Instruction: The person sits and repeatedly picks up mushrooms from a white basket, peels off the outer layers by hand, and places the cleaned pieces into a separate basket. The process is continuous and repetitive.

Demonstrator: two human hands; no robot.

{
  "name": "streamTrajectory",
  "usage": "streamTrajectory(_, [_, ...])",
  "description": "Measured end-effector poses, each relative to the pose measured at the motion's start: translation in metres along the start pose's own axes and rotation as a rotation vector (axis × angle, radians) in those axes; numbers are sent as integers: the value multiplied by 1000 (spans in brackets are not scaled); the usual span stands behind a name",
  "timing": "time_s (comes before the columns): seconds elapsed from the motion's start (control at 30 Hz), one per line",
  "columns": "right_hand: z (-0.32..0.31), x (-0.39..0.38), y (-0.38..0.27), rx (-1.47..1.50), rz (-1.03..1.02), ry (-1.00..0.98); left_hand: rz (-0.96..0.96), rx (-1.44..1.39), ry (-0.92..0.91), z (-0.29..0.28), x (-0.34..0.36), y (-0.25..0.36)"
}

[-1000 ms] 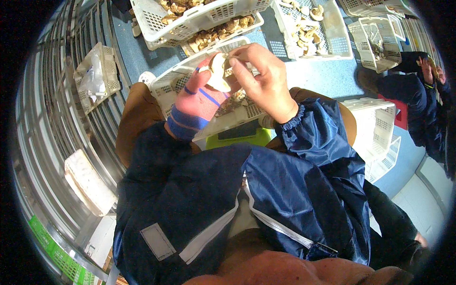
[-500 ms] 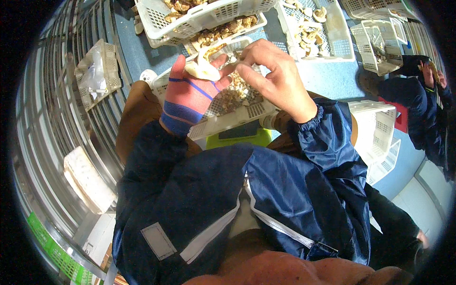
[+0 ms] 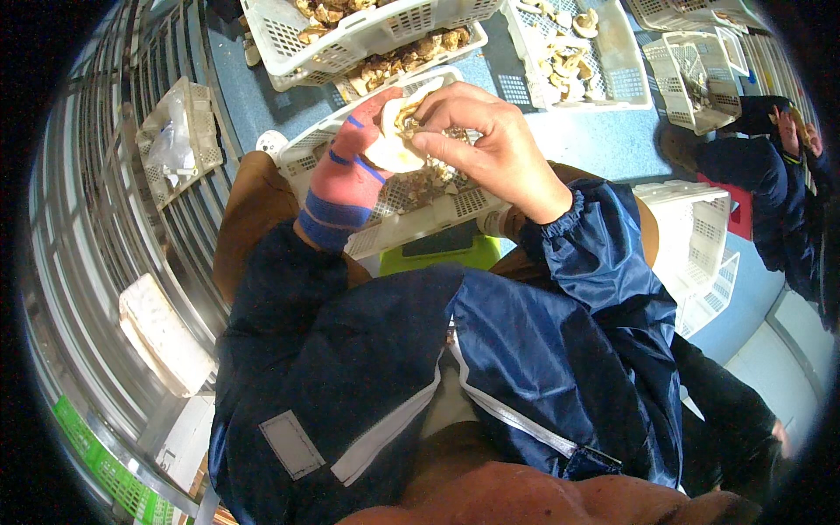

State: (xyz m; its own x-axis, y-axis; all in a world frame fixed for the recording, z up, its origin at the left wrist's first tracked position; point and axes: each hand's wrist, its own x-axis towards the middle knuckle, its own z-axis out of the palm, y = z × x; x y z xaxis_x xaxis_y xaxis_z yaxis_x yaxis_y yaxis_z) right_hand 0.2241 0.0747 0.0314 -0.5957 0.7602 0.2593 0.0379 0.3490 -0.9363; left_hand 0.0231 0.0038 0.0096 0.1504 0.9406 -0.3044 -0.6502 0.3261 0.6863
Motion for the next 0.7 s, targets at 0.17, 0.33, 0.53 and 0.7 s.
streamTrajectory(0.17, [5,2,4,-39,-36,45,10,167,-13,-6,-2,1])
streamTrajectory(0.33, [9,1,8,-101,-58,105,-43,272,5,0,-2,6])
streamTrajectory(0.53, [13,0,6,-171,-97,162,-15,369,47,-12,0,-3])
streamTrajectory(0.7, [13,3,4,-171,-214,144,-31,290,-43,-17,3,-2])
